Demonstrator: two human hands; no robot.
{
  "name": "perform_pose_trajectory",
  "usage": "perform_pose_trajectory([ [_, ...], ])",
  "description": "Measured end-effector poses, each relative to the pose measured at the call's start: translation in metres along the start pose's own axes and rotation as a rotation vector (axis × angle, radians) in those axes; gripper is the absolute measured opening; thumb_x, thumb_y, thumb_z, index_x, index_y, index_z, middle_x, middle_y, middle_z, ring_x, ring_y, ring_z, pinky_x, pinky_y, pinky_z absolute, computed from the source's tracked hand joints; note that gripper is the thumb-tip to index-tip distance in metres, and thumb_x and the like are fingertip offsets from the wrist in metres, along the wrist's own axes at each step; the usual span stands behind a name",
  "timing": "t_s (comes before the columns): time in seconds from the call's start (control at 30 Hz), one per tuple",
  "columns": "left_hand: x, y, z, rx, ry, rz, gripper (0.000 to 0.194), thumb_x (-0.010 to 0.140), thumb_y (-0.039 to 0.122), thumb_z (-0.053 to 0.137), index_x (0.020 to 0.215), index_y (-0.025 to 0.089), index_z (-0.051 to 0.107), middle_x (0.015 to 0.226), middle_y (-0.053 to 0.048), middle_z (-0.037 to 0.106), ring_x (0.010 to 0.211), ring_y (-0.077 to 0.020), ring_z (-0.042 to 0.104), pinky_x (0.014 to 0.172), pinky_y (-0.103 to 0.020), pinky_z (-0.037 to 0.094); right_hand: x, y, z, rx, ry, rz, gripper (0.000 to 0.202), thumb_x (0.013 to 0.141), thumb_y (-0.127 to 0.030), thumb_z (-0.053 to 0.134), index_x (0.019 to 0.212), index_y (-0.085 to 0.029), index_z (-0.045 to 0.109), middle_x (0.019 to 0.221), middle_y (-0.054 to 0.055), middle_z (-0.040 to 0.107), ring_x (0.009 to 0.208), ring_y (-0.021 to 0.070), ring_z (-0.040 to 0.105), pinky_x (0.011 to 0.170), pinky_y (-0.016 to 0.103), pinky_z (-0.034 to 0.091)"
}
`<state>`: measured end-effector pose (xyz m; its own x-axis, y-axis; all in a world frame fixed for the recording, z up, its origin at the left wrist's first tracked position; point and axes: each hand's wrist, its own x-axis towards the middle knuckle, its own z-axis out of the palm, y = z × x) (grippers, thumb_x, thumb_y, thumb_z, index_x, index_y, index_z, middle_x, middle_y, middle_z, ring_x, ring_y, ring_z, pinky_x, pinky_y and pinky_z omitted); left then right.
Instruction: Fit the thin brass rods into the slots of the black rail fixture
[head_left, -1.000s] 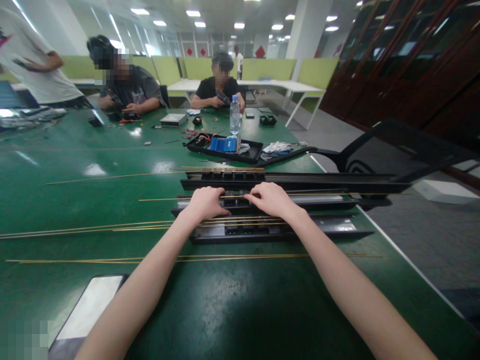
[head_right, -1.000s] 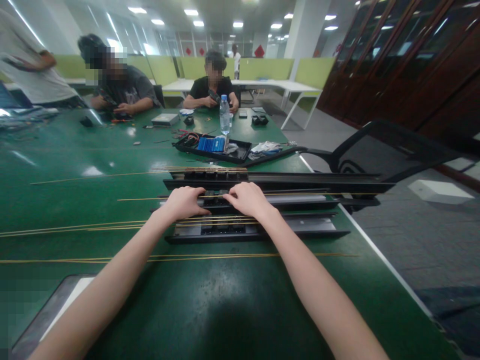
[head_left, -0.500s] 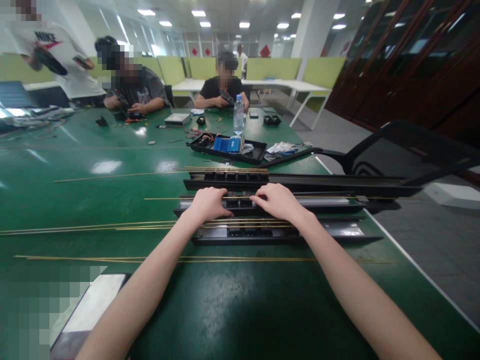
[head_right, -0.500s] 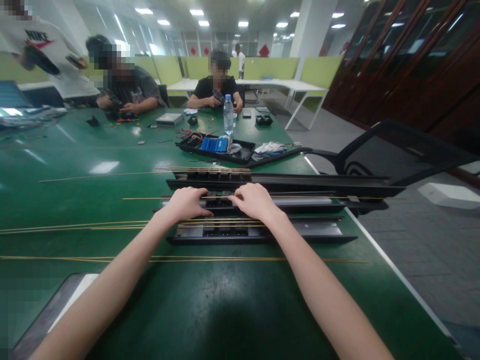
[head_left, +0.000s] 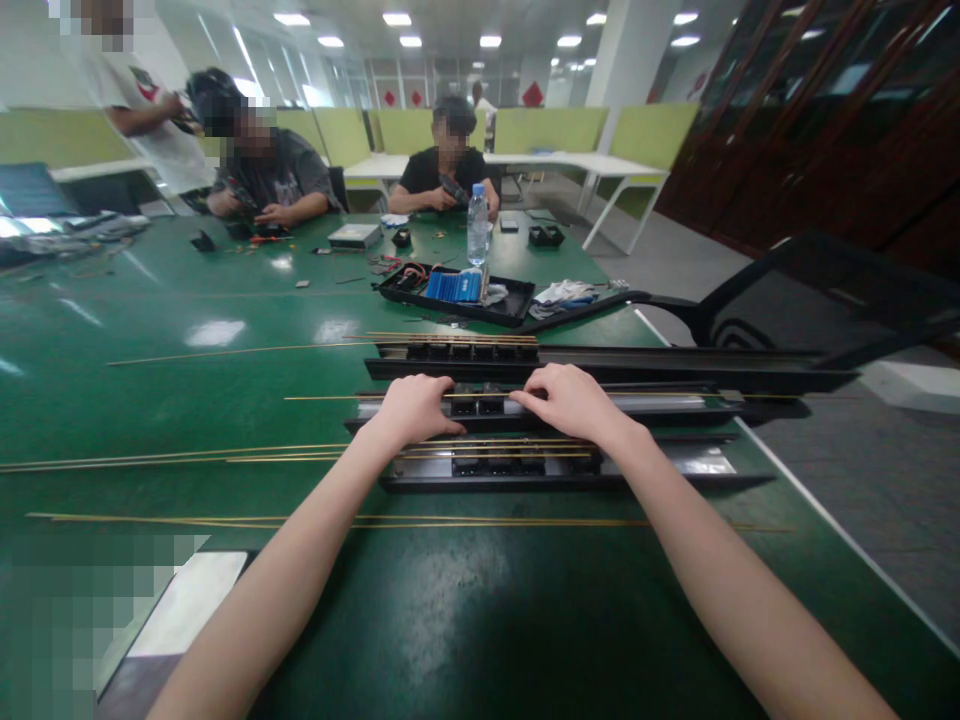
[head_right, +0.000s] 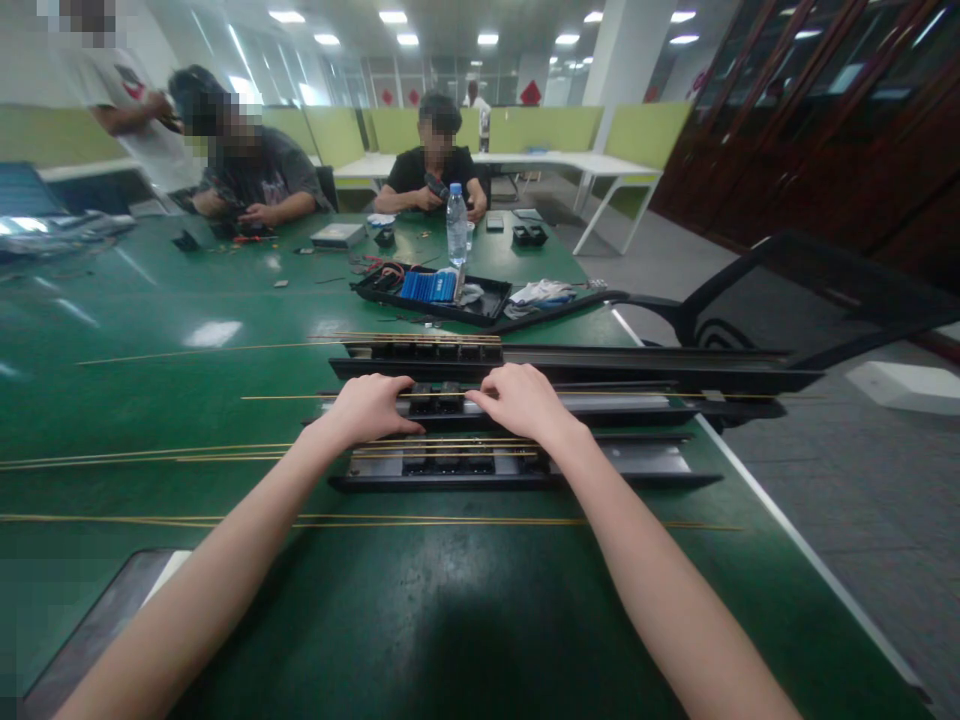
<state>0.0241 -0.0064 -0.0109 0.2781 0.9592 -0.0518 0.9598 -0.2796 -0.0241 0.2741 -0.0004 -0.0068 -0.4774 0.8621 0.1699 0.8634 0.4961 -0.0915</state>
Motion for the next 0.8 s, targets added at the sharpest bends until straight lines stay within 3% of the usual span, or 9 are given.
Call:
perform_pose_trajectory([
  [0.33,0.0008,-0.0018,0.0017,0.005,0.016,0.020,0.074,0.066,0.071,0.066,0.123,0.025,0.062,0.112,-0.012,0.072,0.105,-0.0342,0.066,0.086,-0.040,0.051,-0.0011,0.0033,-0.0030,0.017,-0.015,0.000,0.045,0.097,-0.053,0.044,0.090,-0.023,0.077,0.095,0.007,0.075,0.086,0.0225,0.065,0.073,0.031,0.043],
  [0.8,0.0001,-0.0036,0.0028,0.019,0.022,0.019,0.076,0.066,0.073,0.065,0.126,0.025,0.061,0.113,-0.012,0.072,0.105,-0.0333,0.066,0.085,-0.039,0.051,-0.0028,0.0093,-0.0051,0.100,-0.016,-0.074,0.037,0.097,-0.044,0.049,0.088,-0.021,0.076,0.098,0.006,0.074,0.095,0.0222,0.060,0.085,0.032,0.045],
])
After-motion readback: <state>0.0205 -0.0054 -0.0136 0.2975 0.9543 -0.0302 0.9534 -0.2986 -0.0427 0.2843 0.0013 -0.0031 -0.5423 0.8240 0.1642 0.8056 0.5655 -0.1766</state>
